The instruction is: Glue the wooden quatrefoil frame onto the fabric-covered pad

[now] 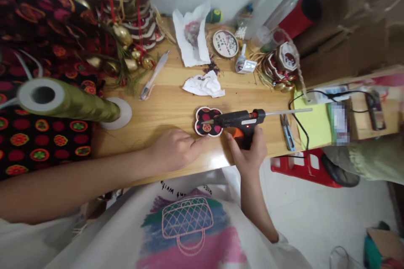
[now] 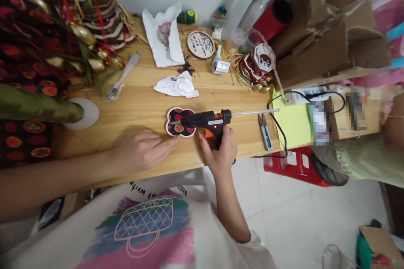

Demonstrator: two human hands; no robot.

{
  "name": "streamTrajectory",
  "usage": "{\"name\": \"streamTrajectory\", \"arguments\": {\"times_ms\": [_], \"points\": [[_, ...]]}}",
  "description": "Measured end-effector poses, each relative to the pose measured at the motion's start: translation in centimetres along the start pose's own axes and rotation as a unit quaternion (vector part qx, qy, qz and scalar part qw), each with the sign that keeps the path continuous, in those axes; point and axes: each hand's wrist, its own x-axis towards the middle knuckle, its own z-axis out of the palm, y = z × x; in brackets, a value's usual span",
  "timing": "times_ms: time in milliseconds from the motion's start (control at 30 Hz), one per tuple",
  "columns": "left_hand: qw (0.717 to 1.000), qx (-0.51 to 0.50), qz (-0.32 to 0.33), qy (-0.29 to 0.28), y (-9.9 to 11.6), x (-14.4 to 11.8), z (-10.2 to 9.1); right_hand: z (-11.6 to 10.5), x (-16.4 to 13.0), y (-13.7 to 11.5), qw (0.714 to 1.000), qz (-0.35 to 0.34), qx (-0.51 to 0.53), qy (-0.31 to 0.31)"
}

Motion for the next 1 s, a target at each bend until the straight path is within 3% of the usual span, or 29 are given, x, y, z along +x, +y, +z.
{"name": "streamTrajectory", "arguments": {"times_ms": [167,300,400,667,833,1000], "points": [[0.999,0.035,0.027,0.019,-0.1,0.2,-0.1,0.4,-0.1,-0.1,1.0,-0.011,0.018,0.002],[0.99,0.071,0.119,0.041,0.6,0.8,-0.7,0.9,-0.2,0.0,0.999,-0.016,0.038,0.011],[0.983,0.075,0.163,0.027,2.0,1.3,-1.1,1.2,-0.2,0.1,0.999,-0.006,0.051,0.012],[0.988,0.05,0.146,-0.022,5.6,2.9,0.8,1.4,-0.1,0.1,0.998,0.005,0.068,-0.008],[0.993,0.005,0.119,-0.024,5.8,3.9,2.6,1.4,-0.1,-0.1,0.998,0.017,0.059,-0.011],[0.993,-0.059,0.091,-0.036,5.1,3.9,2.5,1.1,-0.1,-0.3,0.998,0.025,0.057,-0.022]]}}
